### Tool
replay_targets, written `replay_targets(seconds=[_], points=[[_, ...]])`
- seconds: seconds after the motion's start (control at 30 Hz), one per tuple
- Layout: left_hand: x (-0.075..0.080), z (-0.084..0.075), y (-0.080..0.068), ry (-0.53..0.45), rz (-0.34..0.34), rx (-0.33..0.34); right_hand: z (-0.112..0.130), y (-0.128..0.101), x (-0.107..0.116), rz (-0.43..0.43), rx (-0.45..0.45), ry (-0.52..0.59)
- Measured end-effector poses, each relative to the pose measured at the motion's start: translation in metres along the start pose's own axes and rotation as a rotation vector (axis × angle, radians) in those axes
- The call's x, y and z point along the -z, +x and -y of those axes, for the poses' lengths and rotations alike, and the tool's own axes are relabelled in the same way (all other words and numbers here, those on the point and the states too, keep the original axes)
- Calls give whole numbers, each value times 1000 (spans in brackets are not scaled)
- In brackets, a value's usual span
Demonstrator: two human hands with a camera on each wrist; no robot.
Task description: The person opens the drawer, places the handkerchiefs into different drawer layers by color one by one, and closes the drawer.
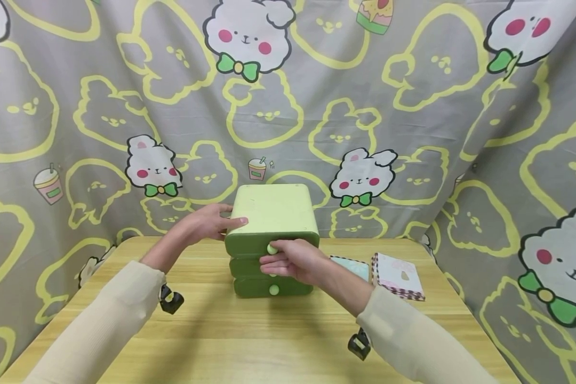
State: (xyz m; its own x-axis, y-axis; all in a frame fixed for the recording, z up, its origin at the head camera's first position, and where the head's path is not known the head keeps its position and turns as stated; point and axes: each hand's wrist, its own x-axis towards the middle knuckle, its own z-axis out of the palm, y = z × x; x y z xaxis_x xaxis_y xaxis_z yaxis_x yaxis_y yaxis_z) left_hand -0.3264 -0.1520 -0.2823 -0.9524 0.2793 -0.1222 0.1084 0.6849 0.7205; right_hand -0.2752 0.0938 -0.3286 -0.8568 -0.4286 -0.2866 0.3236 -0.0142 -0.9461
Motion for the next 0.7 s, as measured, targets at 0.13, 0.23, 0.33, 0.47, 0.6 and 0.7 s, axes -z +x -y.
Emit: replay_targets(seconds=[0.13, 0.23, 0.33, 0.47, 0.6, 0.7], points=[[0, 1, 0, -11, 0, -5, -1, -1, 2, 20, -10, -24], [0, 2, 0, -9, -5, -7, -3, -2, 7, 43, -17, -58], [0, 1, 0, -9, -6, -10, -8, -6, 13, 81, -22, -117], [0, 1, 0, -8, -7, -9, -18, -10, 20, 114, -28, -161], [-1, 0, -1, -18, -5, 1, -29, -9, 22, 102, -31, -174], [-1, 0, -1, -32, -4, 10, -36, -6, 23, 91, -36, -175]])
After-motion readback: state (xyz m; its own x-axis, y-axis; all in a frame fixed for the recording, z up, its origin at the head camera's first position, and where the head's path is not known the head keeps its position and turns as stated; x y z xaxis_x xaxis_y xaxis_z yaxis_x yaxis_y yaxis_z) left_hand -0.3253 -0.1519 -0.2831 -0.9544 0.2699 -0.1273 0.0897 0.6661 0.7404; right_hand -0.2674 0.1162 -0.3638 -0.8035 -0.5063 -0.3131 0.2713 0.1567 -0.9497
